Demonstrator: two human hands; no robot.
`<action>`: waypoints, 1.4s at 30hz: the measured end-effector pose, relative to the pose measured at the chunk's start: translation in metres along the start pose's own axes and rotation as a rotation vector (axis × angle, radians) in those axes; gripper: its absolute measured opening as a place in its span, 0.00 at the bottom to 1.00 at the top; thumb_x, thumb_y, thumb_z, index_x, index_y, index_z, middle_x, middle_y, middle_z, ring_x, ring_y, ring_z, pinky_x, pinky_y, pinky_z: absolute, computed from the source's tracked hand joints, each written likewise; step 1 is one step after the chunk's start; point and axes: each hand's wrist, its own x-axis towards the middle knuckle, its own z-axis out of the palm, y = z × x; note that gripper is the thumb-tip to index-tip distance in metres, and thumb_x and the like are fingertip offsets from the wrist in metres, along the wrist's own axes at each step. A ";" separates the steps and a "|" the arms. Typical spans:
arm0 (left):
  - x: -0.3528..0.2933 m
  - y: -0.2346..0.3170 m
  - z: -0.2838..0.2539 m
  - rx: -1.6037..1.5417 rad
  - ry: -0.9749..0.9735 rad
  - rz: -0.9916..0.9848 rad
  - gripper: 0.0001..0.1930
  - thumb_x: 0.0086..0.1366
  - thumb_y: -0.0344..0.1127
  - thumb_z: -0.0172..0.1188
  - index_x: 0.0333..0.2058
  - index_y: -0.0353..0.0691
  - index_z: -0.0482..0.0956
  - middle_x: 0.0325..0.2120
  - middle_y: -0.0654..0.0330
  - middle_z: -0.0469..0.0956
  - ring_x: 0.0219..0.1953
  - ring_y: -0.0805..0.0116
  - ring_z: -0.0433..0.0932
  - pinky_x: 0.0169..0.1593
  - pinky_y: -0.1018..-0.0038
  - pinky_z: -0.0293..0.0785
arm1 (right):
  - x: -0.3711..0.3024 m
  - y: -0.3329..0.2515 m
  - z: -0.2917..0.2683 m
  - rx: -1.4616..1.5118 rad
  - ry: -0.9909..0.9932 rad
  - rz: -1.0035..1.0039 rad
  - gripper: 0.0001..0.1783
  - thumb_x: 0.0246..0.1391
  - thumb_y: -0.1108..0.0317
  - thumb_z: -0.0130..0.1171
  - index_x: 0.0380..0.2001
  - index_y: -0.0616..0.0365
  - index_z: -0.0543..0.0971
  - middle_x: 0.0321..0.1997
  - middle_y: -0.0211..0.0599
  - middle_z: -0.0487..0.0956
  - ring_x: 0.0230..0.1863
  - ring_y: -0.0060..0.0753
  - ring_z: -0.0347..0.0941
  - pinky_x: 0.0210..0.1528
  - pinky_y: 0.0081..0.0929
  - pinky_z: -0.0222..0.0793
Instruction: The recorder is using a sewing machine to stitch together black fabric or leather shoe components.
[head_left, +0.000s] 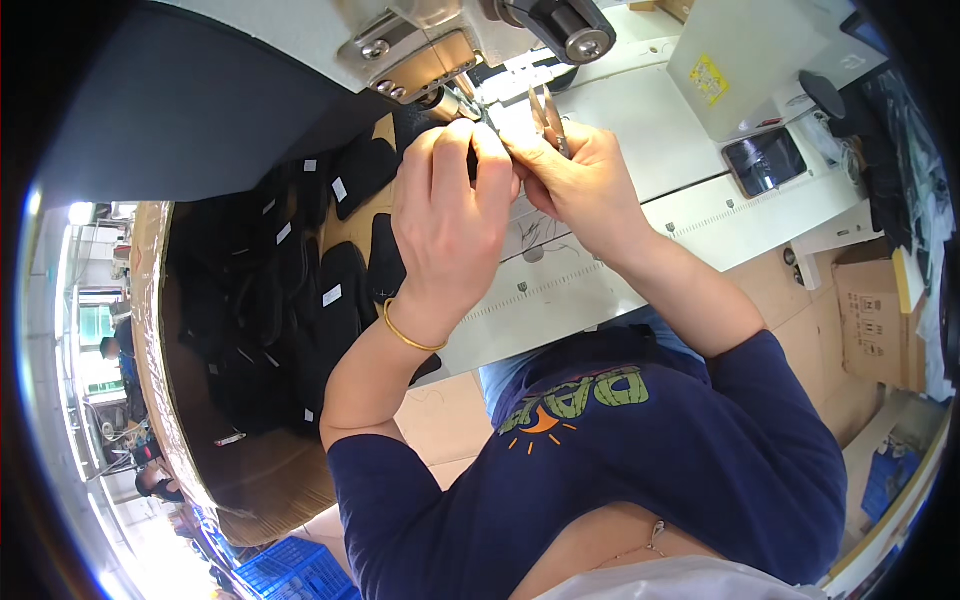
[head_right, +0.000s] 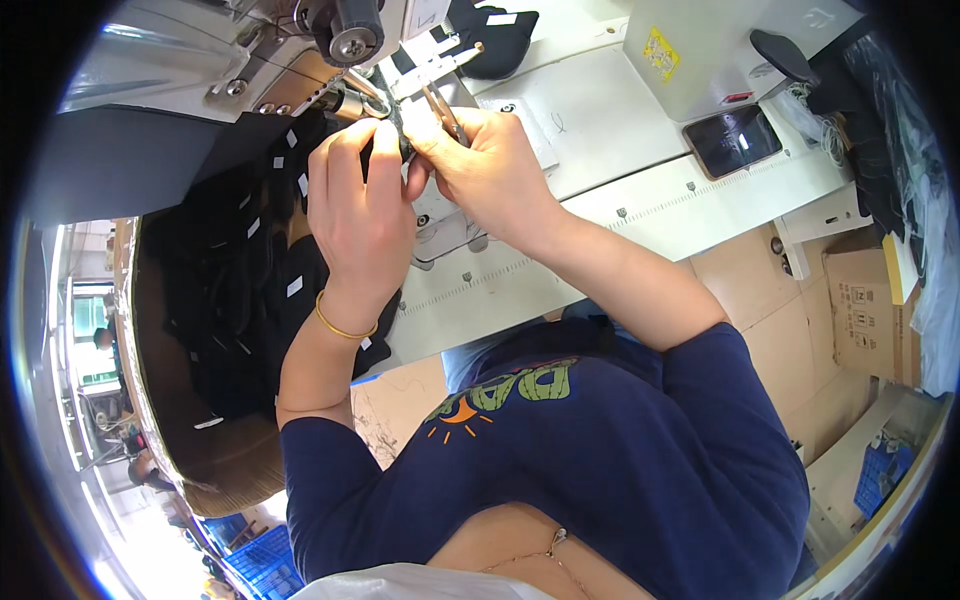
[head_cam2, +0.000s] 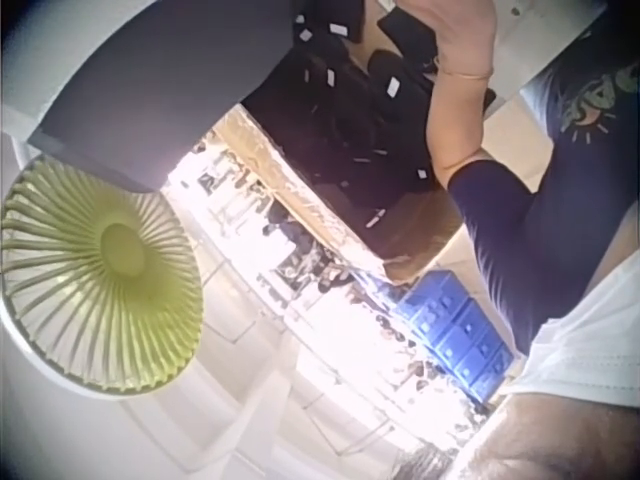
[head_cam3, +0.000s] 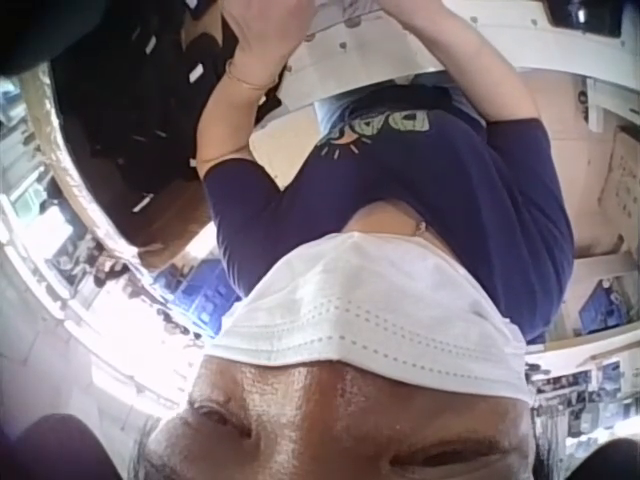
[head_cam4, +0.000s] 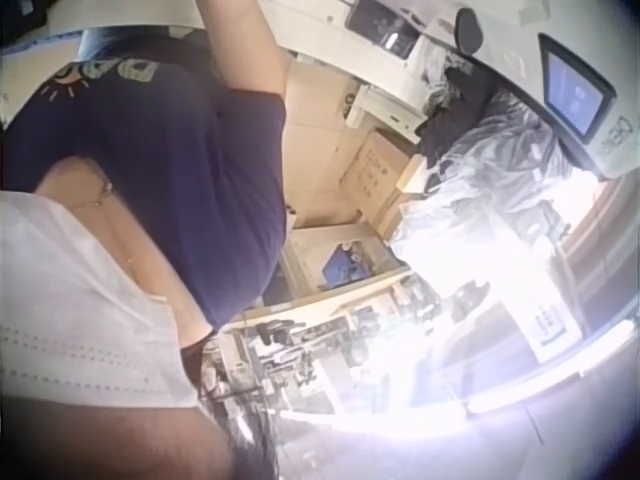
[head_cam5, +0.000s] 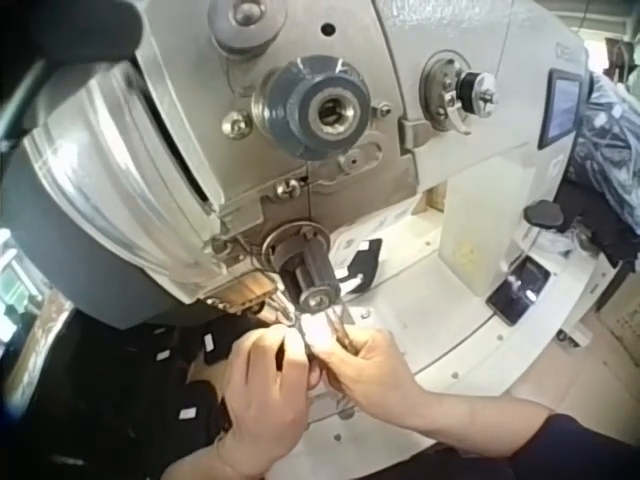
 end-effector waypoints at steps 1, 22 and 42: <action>-0.001 0.000 0.000 -0.001 0.001 0.001 0.14 0.49 0.27 0.64 0.36 0.32 0.75 0.36 0.52 0.74 0.40 0.54 0.76 0.40 0.67 0.77 | -0.001 0.001 -0.001 -0.001 0.001 -0.001 0.16 0.63 0.63 0.54 0.23 0.59 0.77 0.17 0.28 0.77 0.16 0.10 0.62 0.17 0.14 0.55; -0.035 -0.057 -0.038 -1.209 -0.572 -1.188 0.15 0.57 0.26 0.62 0.45 0.30 0.78 0.37 0.60 0.82 0.36 0.76 0.79 0.42 0.78 0.75 | -0.023 0.025 -0.043 -0.765 -0.134 -0.354 0.14 0.62 0.61 0.55 0.38 0.61 0.79 0.27 0.40 0.79 0.27 0.36 0.77 0.28 0.30 0.69; -0.055 -0.041 -0.014 -1.556 -0.628 -1.251 0.18 0.63 0.32 0.62 0.50 0.30 0.75 0.45 0.57 0.77 0.46 0.74 0.75 0.52 0.76 0.70 | -0.044 0.049 -0.044 -0.811 -0.163 -0.532 0.16 0.58 0.59 0.61 0.39 0.63 0.77 0.22 0.32 0.72 0.21 0.29 0.71 0.23 0.21 0.62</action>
